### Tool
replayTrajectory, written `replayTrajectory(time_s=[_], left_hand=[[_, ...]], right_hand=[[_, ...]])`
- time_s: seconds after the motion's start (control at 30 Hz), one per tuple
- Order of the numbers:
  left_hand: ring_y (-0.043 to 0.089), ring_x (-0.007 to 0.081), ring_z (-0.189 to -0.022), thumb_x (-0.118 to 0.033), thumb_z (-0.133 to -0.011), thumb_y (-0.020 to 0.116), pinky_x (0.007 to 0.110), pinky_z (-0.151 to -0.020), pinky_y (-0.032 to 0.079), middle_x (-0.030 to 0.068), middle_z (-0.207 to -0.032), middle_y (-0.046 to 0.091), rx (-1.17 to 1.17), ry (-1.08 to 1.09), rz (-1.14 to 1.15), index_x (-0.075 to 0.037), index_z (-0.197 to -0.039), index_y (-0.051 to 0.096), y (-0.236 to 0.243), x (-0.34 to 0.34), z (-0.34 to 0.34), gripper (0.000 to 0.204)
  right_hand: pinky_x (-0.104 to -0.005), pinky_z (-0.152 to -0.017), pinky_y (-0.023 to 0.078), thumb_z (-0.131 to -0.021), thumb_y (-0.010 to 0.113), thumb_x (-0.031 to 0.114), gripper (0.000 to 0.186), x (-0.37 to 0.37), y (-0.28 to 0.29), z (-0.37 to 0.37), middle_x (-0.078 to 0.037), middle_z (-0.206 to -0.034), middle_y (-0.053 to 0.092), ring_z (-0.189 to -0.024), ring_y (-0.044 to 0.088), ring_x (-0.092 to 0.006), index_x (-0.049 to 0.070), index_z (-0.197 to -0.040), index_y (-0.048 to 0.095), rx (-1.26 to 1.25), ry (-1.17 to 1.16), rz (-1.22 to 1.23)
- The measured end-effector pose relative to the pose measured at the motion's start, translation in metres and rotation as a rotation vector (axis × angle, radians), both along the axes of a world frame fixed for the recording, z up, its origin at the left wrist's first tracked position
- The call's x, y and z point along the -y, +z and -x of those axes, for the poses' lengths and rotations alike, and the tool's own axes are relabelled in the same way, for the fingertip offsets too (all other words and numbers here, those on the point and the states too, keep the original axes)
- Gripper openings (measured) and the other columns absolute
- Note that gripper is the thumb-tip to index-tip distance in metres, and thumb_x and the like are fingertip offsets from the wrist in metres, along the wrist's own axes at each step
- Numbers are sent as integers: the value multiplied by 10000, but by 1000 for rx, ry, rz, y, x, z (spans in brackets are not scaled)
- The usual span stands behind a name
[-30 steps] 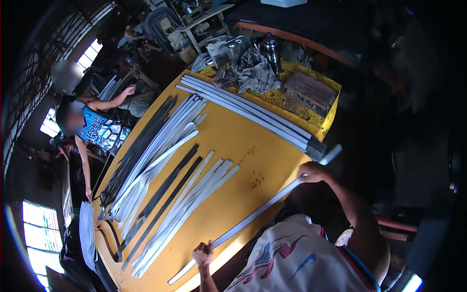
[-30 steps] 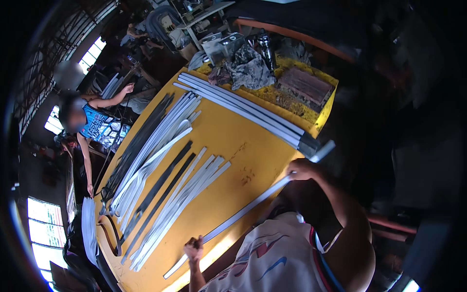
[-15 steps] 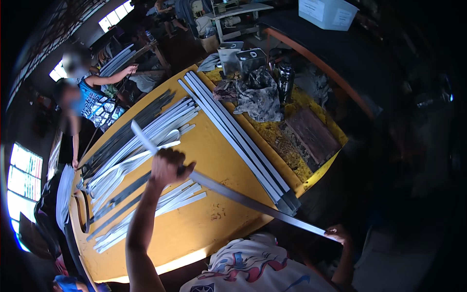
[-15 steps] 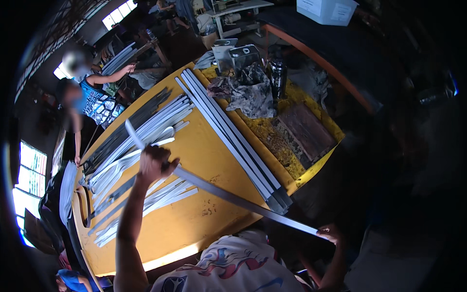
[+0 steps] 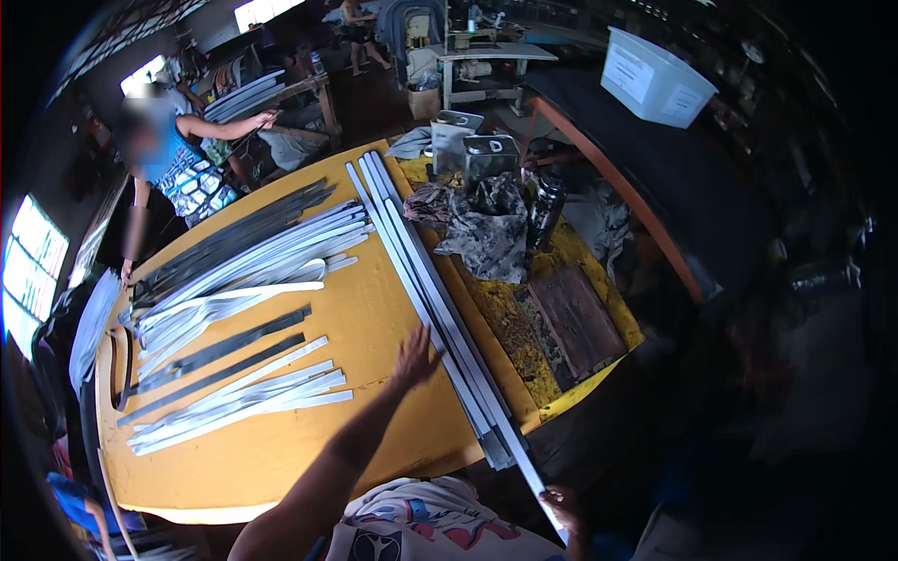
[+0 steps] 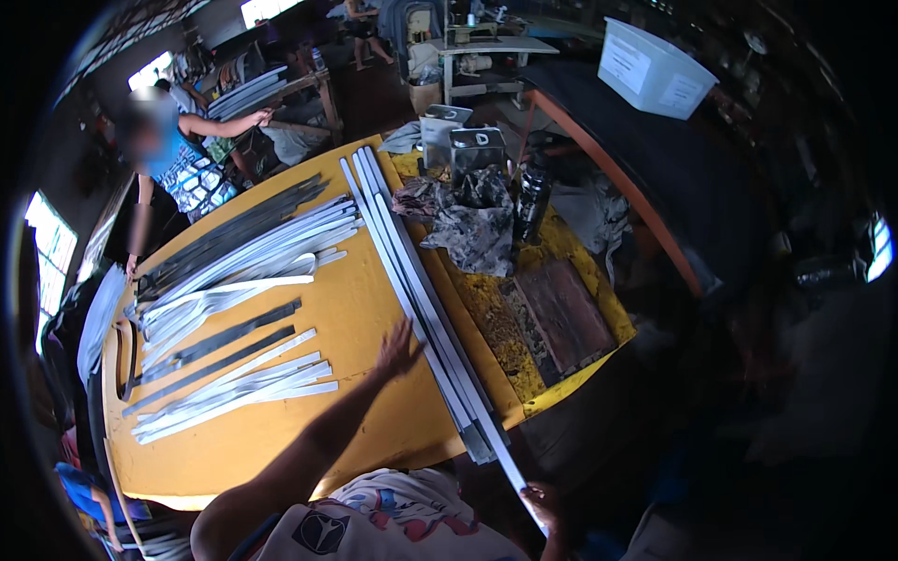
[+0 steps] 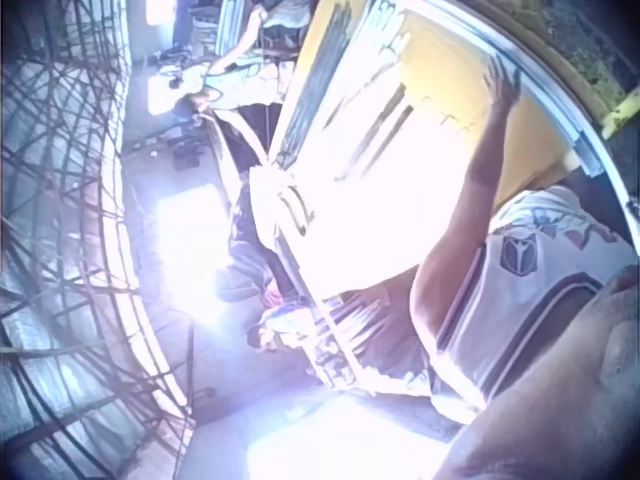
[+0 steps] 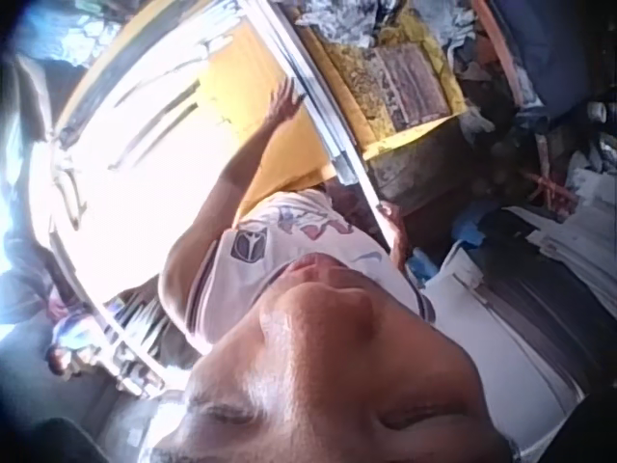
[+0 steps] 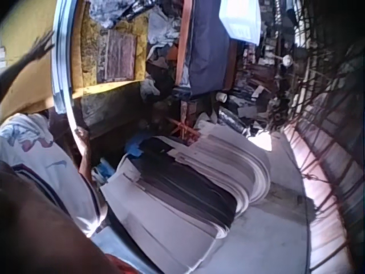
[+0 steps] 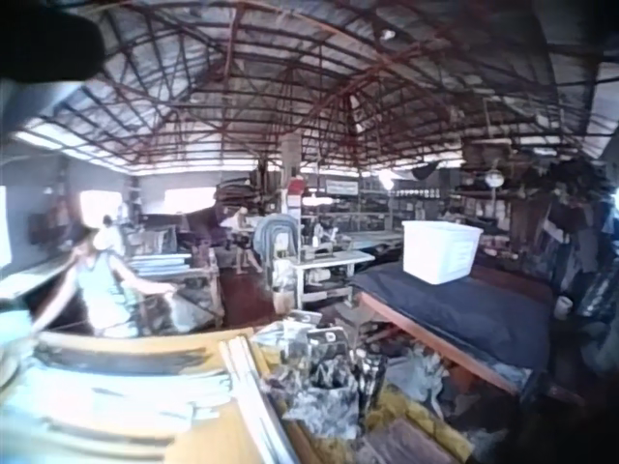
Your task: The recorder is arranging and sorting white and black leather or fabric straps on a large yellow table.
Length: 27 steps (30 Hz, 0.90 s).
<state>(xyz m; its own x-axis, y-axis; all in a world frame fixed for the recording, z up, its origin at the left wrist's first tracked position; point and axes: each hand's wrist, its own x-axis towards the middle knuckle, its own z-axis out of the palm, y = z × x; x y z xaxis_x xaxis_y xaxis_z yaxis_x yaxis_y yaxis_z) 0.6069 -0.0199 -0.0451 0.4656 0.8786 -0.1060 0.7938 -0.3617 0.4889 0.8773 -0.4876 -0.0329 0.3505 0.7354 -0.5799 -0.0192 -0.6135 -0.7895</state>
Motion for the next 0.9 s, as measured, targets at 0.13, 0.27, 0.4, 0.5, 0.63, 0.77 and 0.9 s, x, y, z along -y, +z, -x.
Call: replayTrajectory(time_s=[0.13, 0.27, 0.4, 0.5, 0.63, 0.77, 0.9], left_hand=[[174, 382, -1534, -439, -962, 581, 597, -1196, 166, 205, -1643, 208, 58, -199, -38, -36, -1574, 202, 3, 104, 11, 825], [316, 400, -1470, -353, -959, 613, 503, -1198, 266, 225, -1573, 357, 285, -139, 24, -34, -1549, 294, 15, 118, 49, 742], [428, 425, -1388, -357, -968, 627, 466, -1159, 356, 250, -1494, 456, 372, 89, 56, -35, -1522, 354, 34, 125, 80, 697], [488, 420, -1334, -375, -974, 638, 455, -1120, 409, 265, -1448, 497, 315, 188, -28, -17, -1502, 379, 44, 129, 101, 687], [515, 407, -1307, -335, -973, 648, 446, -1093, 435, 254, -1419, 522, 378, 436, 29, -20, -1485, 411, 48, 154, 152, 646], [560, 399, -1242, -278, -966, 663, 450, -1049, 465, 237, -1335, 582, 349, 562, -37, -20, -1440, 459, 39, 189, 191, 576], [585, 404, -1204, -261, -971, 658, 457, -1004, 494, 243, -1313, 594, 275, 613, -87, -20, -1419, 476, 40, 223, 214, 540]], right_hand=[[-248, -715, 448, -934, 719, 148, 191, -55, 20, 8, 33, -865, 634, -828, 545, -46, 19, -1074, 708, -32, 103, -120], [-252, -730, 454, -933, 714, 141, 309, -170, 8, 20, 12, -950, 660, -858, 563, -46, -15, -1195, 662, -193, 250, -305], [-284, -643, 443, -851, 803, 220, 472, -282, 34, 59, -24, -804, 587, -723, 519, -100, -16, -1231, 655, 295, 348, -381], [-389, -729, 539, -849, 799, 303, 523, -314, 26, 55, -169, -918, 712, -821, 689, -305, 7, -1251, 640, 571, 442, -434], [-453, -891, 519, -853, 782, 353, 568, -301, 51, 48, -235, -1180, 651, -1097, 632, -392, 6, -1269, 611, 873, 664, -333], [-505, -1042, 426, -869, 750, 417, 689, -261, 29, 51, -260, -1397, 523, -1303, 491, -438, 0, -1369, 526, 945, 585, -409], [-585, -1126, 312, -954, 578, 540, 793, -242, 13, 85, -252, -1595, 292, -1441, 337, -436, 44, -1528, 351, 1131, 614, -436]])
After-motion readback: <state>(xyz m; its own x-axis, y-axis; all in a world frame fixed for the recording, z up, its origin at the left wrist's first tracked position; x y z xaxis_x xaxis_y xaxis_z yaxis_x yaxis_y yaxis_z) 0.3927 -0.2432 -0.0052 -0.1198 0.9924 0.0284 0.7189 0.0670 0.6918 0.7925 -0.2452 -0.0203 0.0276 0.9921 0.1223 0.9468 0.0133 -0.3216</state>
